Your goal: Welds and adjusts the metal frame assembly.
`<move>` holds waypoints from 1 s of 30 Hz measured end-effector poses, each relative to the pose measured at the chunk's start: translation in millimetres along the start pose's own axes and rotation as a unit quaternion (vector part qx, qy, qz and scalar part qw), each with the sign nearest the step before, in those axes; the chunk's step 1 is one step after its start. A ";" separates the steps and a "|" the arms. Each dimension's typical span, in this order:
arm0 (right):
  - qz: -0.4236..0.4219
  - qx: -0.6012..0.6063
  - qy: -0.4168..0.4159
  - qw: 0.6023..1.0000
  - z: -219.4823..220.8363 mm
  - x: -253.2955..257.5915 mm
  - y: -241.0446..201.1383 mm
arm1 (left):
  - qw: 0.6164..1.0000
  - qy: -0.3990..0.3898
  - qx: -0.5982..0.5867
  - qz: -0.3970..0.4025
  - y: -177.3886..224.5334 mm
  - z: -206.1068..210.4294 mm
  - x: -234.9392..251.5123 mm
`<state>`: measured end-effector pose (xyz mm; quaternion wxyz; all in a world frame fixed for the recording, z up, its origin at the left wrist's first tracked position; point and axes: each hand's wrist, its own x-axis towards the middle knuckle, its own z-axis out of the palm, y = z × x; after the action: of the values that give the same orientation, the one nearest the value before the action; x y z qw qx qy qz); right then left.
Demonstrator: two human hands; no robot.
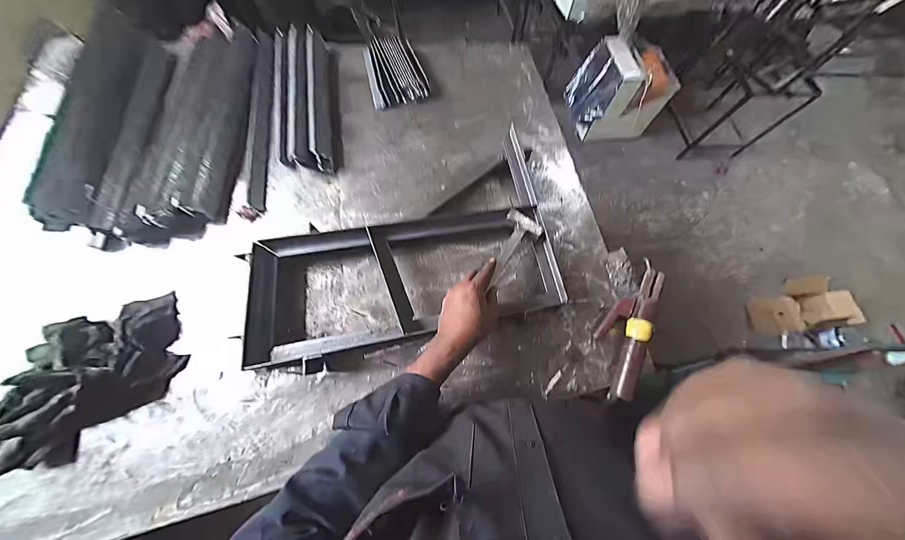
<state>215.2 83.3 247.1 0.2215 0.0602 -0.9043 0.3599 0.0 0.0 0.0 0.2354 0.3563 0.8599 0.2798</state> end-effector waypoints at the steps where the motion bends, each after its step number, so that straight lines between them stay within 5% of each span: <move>1: 0.017 -0.101 0.052 0.993 -3.4 -20.1 23.7 | 1.000 -0.005 -0.001 -0.003 -0.2 -1.2 0.2; 3: 0.148 -0.272 0.125 0.942 -6.3 -61.3 73.3 | 1.000 -0.006 -0.002 -0.004 0.9 -3.5 -0.5; 7: 0.514 -0.366 0.022 0.775 23.1 -144.0 143.4 | 1.000 -0.002 -0.003 -0.019 7.3 -4.9 -3.2; 12: 0.637 -0.310 -0.046 0.704 92.6 -162.7 174.1 | 0.998 0.020 -0.014 -0.052 9.4 -6.0 -4.7; 15: 0.649 -0.296 -0.001 0.701 101.5 -163.0 185.0 | 0.998 0.039 -0.016 -0.050 10.1 -2.7 -5.2; 20: 0.526 -0.171 0.216 0.805 96.1 -195.5 181.6 | 0.998 0.050 -0.013 -0.037 7.9 -1.7 -4.7; 23: 0.486 -0.011 0.315 0.815 77.2 -191.2 150.3 | 0.998 0.046 -0.010 -0.030 8.1 -2.6 -4.5; 30: 0.435 0.175 0.320 0.823 59.2 -174.6 80.7 | 0.998 0.054 0.005 -0.012 8.7 -0.4 -4.1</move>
<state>328.7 93.6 81.2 0.3048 -0.4207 -0.6367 0.5699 6.5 2.0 6.8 0.1903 0.3315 0.8768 0.2919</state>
